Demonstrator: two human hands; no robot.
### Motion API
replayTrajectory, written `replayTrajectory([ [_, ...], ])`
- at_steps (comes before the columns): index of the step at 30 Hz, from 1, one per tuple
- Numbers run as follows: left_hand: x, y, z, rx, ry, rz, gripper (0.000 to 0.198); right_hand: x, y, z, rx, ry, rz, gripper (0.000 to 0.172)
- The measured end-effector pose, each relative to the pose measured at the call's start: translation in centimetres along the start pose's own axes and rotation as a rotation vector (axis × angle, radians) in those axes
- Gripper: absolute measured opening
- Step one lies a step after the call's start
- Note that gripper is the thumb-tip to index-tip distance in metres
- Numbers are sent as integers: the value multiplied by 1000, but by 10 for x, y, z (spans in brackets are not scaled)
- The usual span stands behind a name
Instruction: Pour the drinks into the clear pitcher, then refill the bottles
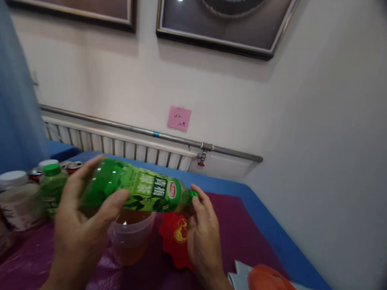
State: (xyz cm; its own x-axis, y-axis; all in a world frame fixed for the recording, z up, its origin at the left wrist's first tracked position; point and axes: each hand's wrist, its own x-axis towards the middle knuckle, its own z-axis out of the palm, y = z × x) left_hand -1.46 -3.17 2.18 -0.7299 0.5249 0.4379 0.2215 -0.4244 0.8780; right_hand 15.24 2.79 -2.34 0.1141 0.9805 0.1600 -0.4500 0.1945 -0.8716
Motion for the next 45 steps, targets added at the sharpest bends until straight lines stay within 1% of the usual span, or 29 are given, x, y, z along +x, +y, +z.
replayTrajectory([
  [3,12,6,2,-68,-10,-127,69,6,-1,4,73,-5,72,48],
  [5,19,6,2,-60,-29,-178,69,7,-4,6,90,-8,83,47],
  [7,24,3,-1,-54,-61,-188,76,4,-9,7,69,8,47,46],
  [8,26,2,-3,-30,-76,-158,79,2,-13,6,54,24,10,45],
  [9,26,1,-5,30,-88,-87,80,0,-17,5,36,44,-38,45],
  [10,26,1,-8,121,-99,24,78,-3,-21,3,7,64,-96,44],
  [12,20,6,-13,354,-146,296,65,-8,-29,0,-86,107,-230,41],
  [14,10,16,-17,549,-264,535,55,-15,-36,-3,-190,147,-357,39],
  [15,5,22,-18,608,-333,610,56,-19,-40,-3,-228,163,-402,38],
  [17,-7,32,-20,745,-432,704,62,-28,-48,-2,-262,188,-451,36],
  [18,-12,36,-21,824,-442,739,63,-33,-52,-1,-274,193,-462,36],
  [20,-22,42,-23,936,-419,788,62,-45,-62,3,-308,198,-495,34],
  [22,-30,44,-26,962,-426,812,65,-57,-69,6,-374,187,-554,31],
  [24,-37,42,-31,911,-475,812,72,-68,-73,7,-466,131,-624,26],
  [26,-41,37,-39,863,-513,795,76,-76,-72,7,-564,13,-708,23],
  [28,-44,31,-50,828,-526,770,75,-80,-68,7,-640,-125,-819,24],
  [30,-47,27,-62,809,-522,735,76,-83,-63,7,-698,-214,-944,32],
  [32,-50,27,-73,777,-503,710,76,-85,-57,7,-711,-262,-1067,44],
  [35,-56,28,-85,700,-487,653,72,-88,-48,12,-690,-365,-1180,60],
  [37,-58,27,-90,673,-484,619,71,-90,-43,16,-677,-428,-1176,62],
  [40,-61,19,-99,693,-472,632,69,-94,-38,20,-662,-474,-1060,59],
  [42,-61,11,-104,714,-466,631,63,-97,-37,20,-667,-529,-979,59],
  [45,-62,-1,-110,731,-443,624,56,-99,-38,18,-664,-611,-912,57],
])
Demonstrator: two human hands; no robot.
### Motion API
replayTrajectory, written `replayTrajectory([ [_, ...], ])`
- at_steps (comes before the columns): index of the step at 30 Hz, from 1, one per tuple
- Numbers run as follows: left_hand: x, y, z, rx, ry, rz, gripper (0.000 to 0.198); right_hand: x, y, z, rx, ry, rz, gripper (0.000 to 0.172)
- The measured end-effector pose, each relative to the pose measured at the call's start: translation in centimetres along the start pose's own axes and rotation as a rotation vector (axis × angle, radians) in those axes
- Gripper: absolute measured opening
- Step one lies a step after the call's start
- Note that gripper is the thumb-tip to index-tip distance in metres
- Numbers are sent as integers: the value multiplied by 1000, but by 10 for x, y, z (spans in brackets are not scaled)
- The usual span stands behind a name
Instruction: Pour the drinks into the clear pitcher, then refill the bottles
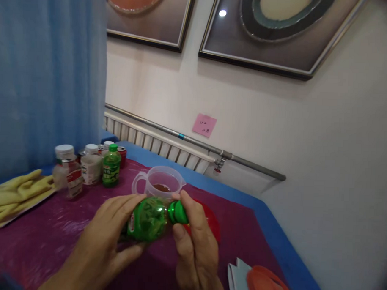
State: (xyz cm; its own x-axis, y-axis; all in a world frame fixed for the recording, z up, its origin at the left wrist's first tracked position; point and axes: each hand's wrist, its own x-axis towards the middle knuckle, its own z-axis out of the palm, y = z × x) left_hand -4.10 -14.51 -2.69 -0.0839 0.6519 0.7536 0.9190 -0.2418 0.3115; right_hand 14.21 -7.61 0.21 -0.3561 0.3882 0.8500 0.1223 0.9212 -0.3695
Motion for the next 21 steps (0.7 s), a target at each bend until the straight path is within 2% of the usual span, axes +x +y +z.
replayTrajectory([
  [3,-3,-3,2,9,46,32,53,-1,-1,-2,29,-31,55,52],
  [6,-4,-3,3,-40,22,4,52,1,1,-3,63,-68,81,49],
  [13,-10,-9,7,-222,-77,-123,51,10,12,-5,-67,-121,-121,53],
  [17,-8,-9,9,-388,-120,-138,51,6,13,-1,-23,-168,-10,49],
  [21,-13,-13,16,-488,-125,-289,43,1,13,3,-63,-186,35,58],
])
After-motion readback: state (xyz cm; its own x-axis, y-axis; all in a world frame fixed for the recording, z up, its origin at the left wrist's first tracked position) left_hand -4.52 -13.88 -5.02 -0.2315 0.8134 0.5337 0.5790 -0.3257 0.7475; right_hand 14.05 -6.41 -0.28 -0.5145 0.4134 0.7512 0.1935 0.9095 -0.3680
